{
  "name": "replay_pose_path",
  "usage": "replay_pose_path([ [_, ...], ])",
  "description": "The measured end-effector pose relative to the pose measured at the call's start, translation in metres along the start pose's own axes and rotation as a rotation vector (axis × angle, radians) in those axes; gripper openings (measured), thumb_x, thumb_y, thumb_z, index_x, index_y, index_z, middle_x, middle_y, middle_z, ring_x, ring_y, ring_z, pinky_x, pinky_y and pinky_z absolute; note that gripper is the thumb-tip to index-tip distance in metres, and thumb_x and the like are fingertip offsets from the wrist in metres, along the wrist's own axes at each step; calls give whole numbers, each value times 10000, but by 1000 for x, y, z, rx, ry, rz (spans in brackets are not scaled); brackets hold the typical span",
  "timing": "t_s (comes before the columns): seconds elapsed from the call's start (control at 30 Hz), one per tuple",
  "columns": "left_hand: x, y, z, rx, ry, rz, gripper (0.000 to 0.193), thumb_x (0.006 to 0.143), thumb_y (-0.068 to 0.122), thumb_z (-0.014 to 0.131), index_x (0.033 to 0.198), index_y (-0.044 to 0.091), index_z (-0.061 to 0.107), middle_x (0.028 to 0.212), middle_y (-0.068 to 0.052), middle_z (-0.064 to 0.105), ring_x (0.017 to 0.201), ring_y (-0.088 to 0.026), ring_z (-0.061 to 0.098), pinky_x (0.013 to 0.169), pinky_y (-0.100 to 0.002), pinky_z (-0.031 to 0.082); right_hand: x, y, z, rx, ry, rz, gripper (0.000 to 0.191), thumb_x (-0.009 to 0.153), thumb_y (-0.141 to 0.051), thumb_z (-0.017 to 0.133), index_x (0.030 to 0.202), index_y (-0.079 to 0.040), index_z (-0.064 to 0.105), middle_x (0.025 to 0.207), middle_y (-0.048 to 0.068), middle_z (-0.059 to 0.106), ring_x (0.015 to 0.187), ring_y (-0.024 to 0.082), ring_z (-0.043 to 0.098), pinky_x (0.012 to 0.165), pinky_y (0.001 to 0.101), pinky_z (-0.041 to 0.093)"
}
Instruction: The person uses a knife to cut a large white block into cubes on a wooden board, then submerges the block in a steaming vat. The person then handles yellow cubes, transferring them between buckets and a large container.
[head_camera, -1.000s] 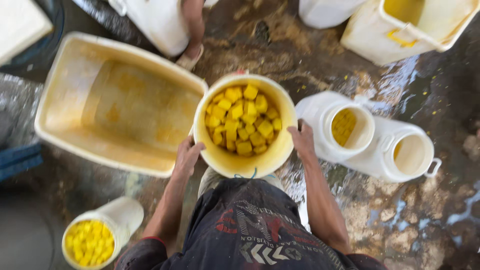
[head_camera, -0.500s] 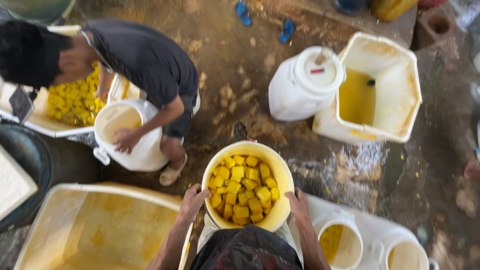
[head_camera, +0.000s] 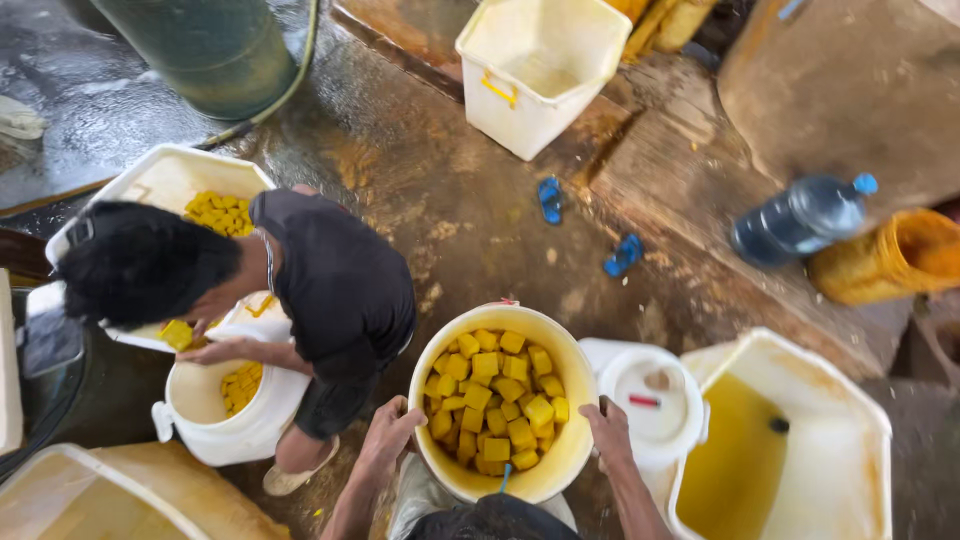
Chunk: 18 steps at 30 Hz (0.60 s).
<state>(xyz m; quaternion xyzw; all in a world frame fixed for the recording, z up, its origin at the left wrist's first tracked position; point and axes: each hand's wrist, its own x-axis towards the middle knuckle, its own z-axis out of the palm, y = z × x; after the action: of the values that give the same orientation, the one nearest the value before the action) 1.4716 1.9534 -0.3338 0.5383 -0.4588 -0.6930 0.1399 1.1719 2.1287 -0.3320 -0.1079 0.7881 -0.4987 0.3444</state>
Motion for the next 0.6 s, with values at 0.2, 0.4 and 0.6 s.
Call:
replay_pose_path([
  [0.2,138,97,41,-185,99,-15,203,771,187,692,852,11,632,637,-57,583,502,-149,530,468,-310,458,203,-107,26,-157,-61,-318,463,824,-192,778,1116,138,634,1087,211,640,943,232,615,789,385,504],
  [0.4,313,246,48,-171,84,15,238,770,195,686,892,-5,641,638,-68,575,490,-177,523,447,-348,423,352,-203,87,-110,-12,-149,366,805,-190,736,1064,60,669,1005,150,705,883,196,675,741,347,556],
  [0.6,463,370,33,111,31,92,288,798,233,683,908,-29,637,672,-61,578,540,-160,548,474,-337,436,461,-272,136,155,37,90,320,807,-149,688,1058,48,707,908,139,731,782,222,687,691,372,557],
])
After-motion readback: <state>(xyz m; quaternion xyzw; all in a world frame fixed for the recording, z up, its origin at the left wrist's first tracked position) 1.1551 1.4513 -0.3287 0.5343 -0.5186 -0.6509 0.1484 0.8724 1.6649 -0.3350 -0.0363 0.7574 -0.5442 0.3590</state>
